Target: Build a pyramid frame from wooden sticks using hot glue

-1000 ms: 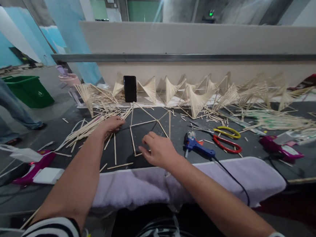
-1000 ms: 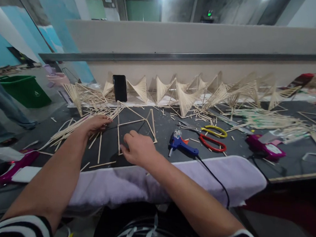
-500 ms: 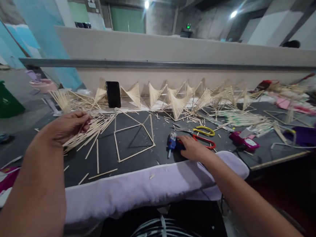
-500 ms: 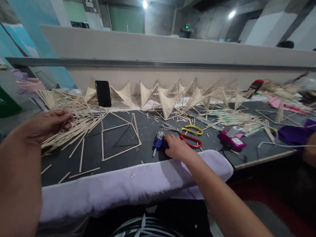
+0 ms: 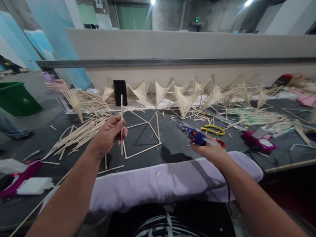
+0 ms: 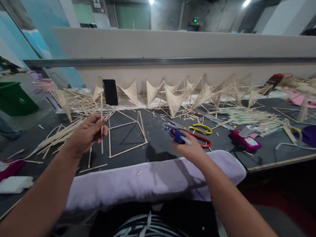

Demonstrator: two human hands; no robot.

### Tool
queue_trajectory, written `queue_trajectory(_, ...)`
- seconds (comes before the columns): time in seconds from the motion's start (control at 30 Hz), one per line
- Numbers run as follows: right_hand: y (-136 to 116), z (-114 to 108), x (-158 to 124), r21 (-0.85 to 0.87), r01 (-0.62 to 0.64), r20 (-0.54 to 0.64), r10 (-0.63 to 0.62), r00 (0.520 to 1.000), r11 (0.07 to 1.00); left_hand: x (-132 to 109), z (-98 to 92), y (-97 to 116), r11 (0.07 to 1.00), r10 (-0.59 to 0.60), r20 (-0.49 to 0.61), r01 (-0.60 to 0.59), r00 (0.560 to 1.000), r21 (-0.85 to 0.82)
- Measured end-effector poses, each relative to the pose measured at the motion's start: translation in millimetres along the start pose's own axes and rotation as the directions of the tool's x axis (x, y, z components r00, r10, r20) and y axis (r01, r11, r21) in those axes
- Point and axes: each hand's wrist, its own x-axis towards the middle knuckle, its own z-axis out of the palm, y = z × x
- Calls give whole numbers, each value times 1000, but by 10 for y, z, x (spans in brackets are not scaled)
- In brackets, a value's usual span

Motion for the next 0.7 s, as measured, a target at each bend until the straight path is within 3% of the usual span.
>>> queue_trajectory(0.1,-195,160,-239,361,-136,214,60,975,923,4,-5,-104,997,-12,88,19,996,-79)
queue_trajectory(0.17,-311,341,-377,430,-226,341,75,937,874,2,-19,-153,995,-33,122,45,992,-92)
queue_trajectory(0.27,-438,596,-499,418,-256,433,56,900,872,-6,-42,-212,992,-56,122,68,991,-103)
queue_trajectory(0.53,-501,835,-497,191,-77,317,13,948,979,-29,-79,-256,988,-133,92,139,987,-62)
queue_trajectory(0.7,-476,915,-441,162,-14,306,-37,951,987,-29,-87,-264,984,-141,101,151,985,-92)
